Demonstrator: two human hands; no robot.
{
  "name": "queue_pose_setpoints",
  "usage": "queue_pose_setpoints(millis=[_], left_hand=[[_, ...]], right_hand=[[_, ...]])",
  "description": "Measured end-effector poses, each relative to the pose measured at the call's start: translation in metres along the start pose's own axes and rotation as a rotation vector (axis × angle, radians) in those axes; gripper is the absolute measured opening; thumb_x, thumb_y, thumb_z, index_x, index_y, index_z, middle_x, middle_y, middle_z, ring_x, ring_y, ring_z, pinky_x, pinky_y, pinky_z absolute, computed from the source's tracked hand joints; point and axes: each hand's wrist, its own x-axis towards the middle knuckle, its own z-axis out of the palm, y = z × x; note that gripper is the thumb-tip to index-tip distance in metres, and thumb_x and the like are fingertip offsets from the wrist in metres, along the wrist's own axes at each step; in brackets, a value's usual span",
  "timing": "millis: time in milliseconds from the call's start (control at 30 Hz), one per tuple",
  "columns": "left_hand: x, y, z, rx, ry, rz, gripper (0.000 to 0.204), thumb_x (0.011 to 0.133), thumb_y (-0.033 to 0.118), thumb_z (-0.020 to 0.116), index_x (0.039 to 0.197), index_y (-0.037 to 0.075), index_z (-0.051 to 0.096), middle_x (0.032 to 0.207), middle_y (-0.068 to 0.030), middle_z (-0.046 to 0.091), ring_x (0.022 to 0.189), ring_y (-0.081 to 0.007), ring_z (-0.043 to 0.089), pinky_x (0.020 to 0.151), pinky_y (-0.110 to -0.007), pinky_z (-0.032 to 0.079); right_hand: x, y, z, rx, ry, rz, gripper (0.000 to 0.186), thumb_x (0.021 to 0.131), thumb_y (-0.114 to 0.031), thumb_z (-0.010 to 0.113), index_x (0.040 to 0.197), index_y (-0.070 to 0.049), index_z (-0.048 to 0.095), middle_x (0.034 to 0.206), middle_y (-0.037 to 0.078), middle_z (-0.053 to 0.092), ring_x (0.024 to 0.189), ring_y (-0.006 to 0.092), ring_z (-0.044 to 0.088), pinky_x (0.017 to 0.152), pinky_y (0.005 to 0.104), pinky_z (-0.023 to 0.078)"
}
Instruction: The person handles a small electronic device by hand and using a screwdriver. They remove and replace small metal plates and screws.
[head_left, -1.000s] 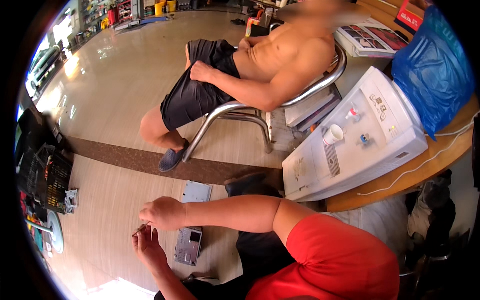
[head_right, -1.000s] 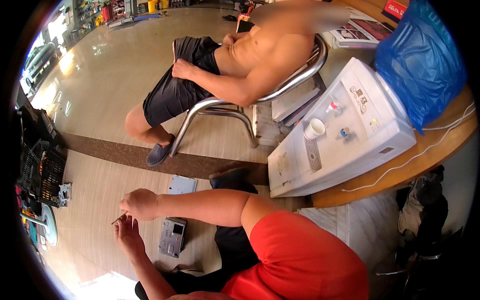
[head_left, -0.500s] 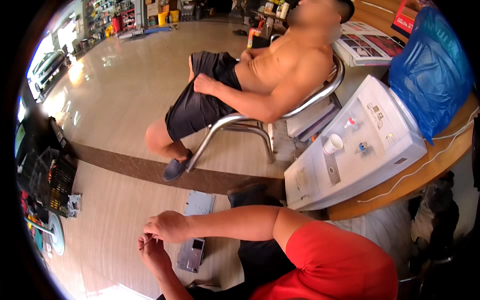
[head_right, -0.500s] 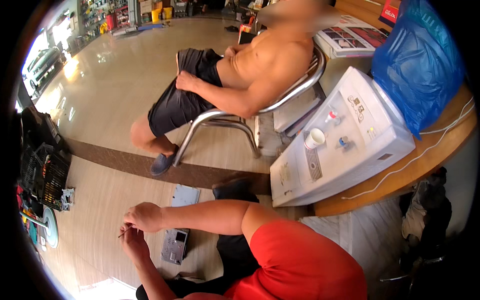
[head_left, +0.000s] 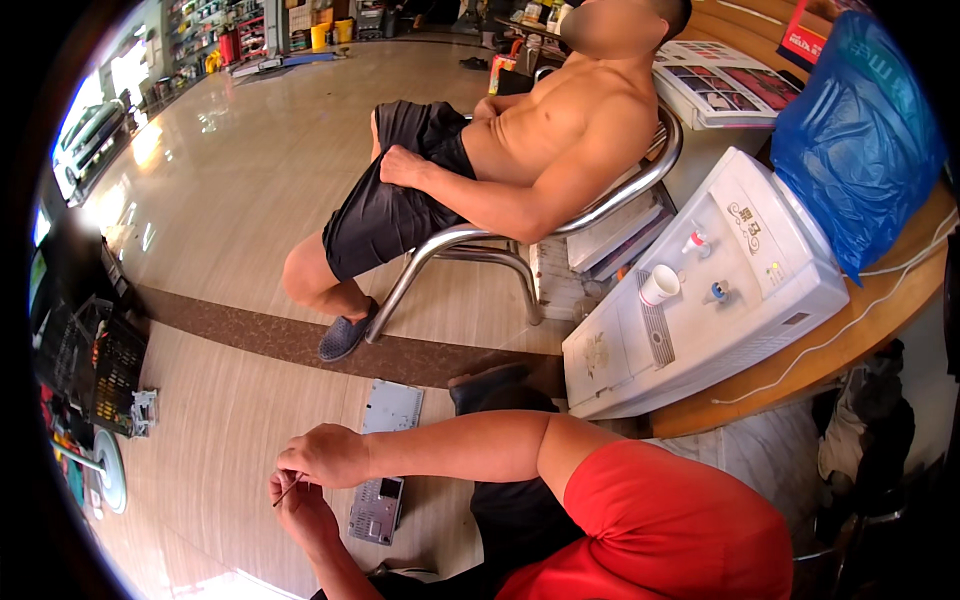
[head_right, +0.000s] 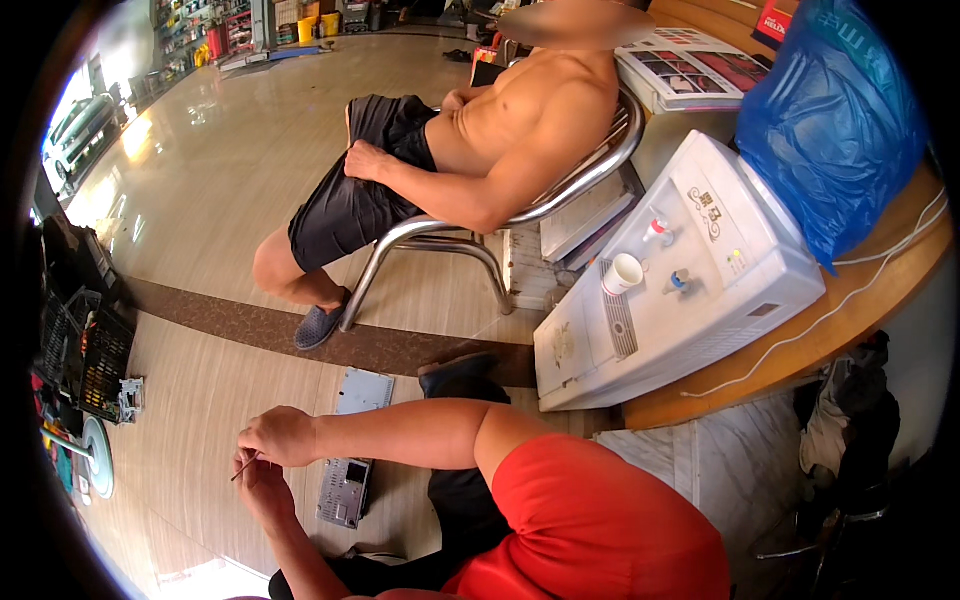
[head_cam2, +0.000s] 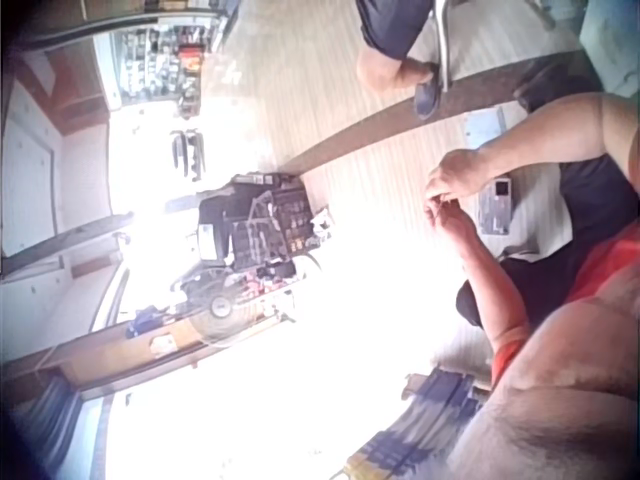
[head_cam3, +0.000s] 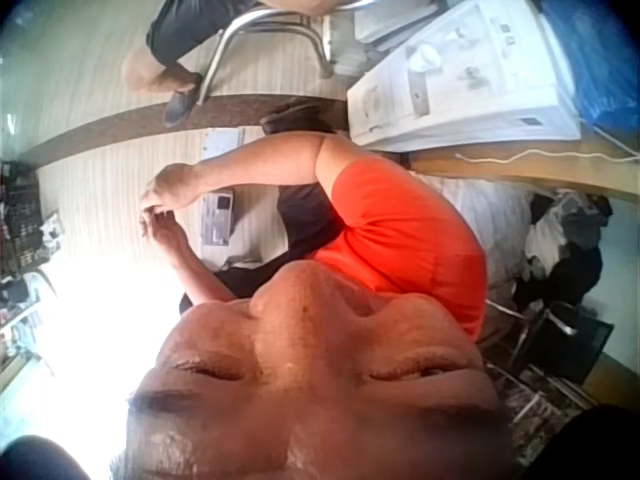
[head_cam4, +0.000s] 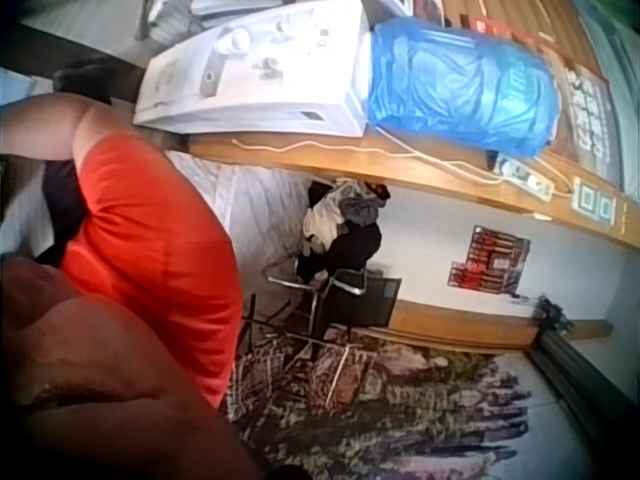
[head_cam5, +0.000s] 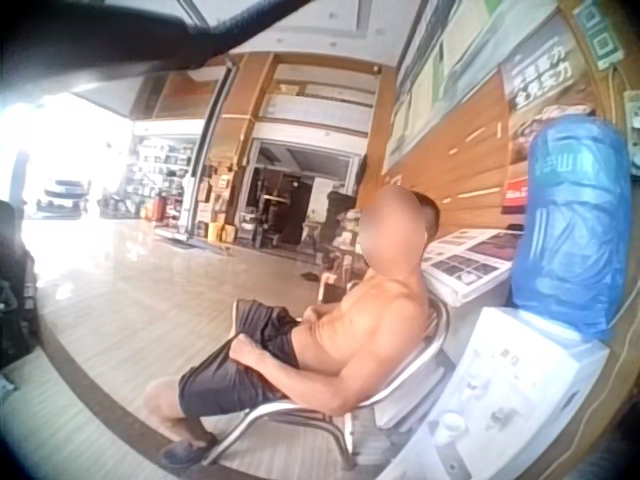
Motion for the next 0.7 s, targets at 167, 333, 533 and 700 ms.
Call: queue_pose_setpoints(millis=[167,333,533,700], left_hand=[[-0.002,0.001,0.002,-0.001,-0.004,0.001,0.013,0.100,0.018,0.049,0.100,0.005,0.053,0.099,-0.0085,0.061,0.094,-0.0173,0.060,0.084,-0.035,0.048],[-0.004,-0.002,0.004,0.036,-0.004,-0.010,0.014,0.099,0.014,0.046,0.102,0.002,0.052,0.101,-0.0107,0.060,0.097,-0.0198,0.060,0.086,-0.037,0.048],[-0.005,0.001,0.012,0.088,-0.005,-0.014,0.018,0.099,0.015,0.043,0.105,0.001,0.052,0.105,-0.0127,0.060,0.101,-0.0212,0.060,0.087,-0.039,0.048],[0.000,-0.003,0.001,0.147,-0.029,-0.005,0.020,0.101,0.018,0.043,0.107,0.001,0.052,0.105,-0.0127,0.060,0.101,-0.0207,0.060,0.088,-0.038,0.048]], right_hand=[[0.000,0.002,0.002,-0.029,0.052,-0.041,0.010,0.079,-0.013,0.064,0.085,-0.007,0.058,0.084,0.008,0.064,0.081,0.0275,0.065,0.066,0.0403,0.052],[-0.002,0.005,0.004,-0.094,0.050,-0.030,0.007,0.081,-0.014,0.059,0.081,-0.007,0.059,0.080,0.009,0.063,0.075,0.0290,0.065,0.063,0.0406,0.052],[-0.001,0.007,0.003,-0.116,0.084,-0.077,0.006,0.081,-0.013,0.057,0.080,-0.007,0.060,0.079,0.009,0.063,0.071,0.0289,0.066,0.061,0.0414,0.052],[0.000,0.005,-0.001,-0.085,0.003,-0.033,0.012,0.082,-0.015,0.056,0.083,-0.006,0.064,0.084,0.012,0.067,0.079,0.0292,0.067,0.067,0.0403,0.054]])
